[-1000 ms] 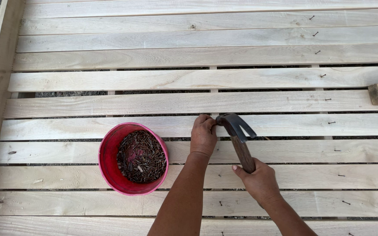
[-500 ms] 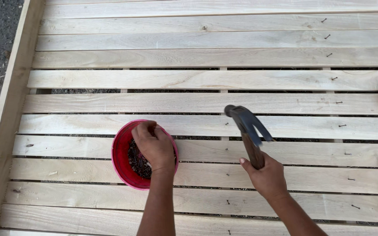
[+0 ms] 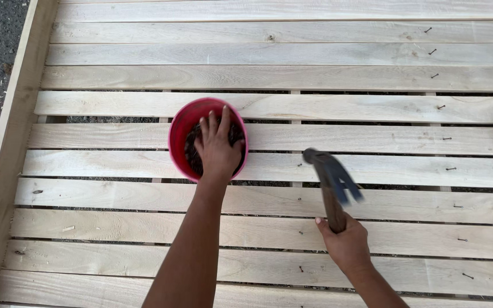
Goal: The person repeatedly picks nails from a pink bucket and hammers them into a wooden slatted frame. The person uses a claw hammer to drive each nail into the wood, working methodically across the surface.
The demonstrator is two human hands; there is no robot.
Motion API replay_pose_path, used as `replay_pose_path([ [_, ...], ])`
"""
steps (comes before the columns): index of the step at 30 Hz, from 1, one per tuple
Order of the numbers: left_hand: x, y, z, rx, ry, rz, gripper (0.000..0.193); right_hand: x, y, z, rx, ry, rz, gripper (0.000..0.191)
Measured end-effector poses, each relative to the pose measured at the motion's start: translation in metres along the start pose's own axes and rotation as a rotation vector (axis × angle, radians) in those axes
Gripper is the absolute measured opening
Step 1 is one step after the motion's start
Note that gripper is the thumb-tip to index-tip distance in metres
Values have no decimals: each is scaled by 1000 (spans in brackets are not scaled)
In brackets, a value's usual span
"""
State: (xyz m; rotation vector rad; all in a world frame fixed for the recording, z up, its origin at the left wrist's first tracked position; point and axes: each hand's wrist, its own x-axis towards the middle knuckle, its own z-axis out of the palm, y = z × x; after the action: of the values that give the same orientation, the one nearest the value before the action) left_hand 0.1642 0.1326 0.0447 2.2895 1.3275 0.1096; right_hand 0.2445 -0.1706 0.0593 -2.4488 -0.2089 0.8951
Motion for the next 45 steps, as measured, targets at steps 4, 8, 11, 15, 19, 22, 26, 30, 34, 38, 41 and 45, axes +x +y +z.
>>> replay_pose_path([
  [4,25,15,0,-26,-98,-7,97,15,-1,-2,3,-112,125,37],
  [8,21,13,10,-142,-5,-10,73,7,5,-3,102,-21,37,44],
  [11,16,15,12,-53,-24,-53,47,6,4,-4,-48,-113,158,34],
  [15,13,24,5,-135,-7,-82,32,19,-5,-6,-197,-133,171,39],
  [19,8,25,-4,-230,5,-121,30,30,-12,-5,-80,-76,161,35],
  [22,7,25,-5,-295,0,-146,28,37,-13,-3,-80,-67,194,38],
  [26,6,22,0,-324,-45,-185,20,43,-9,-1,-130,-55,229,35],
  [30,1,13,6,-412,137,-25,12,46,-3,0,-110,-64,274,39],
  [34,-4,5,9,-600,265,-16,8,47,2,2,-137,-24,235,35],
  [38,-7,2,9,-816,354,-41,6,49,3,2,-106,-36,254,36],
  [41,-5,2,11,-1065,122,-275,10,49,2,2,-114,-32,257,35],
  [45,0,-1,15,-989,73,-346,13,47,-1,1,-92,-44,254,36],
])
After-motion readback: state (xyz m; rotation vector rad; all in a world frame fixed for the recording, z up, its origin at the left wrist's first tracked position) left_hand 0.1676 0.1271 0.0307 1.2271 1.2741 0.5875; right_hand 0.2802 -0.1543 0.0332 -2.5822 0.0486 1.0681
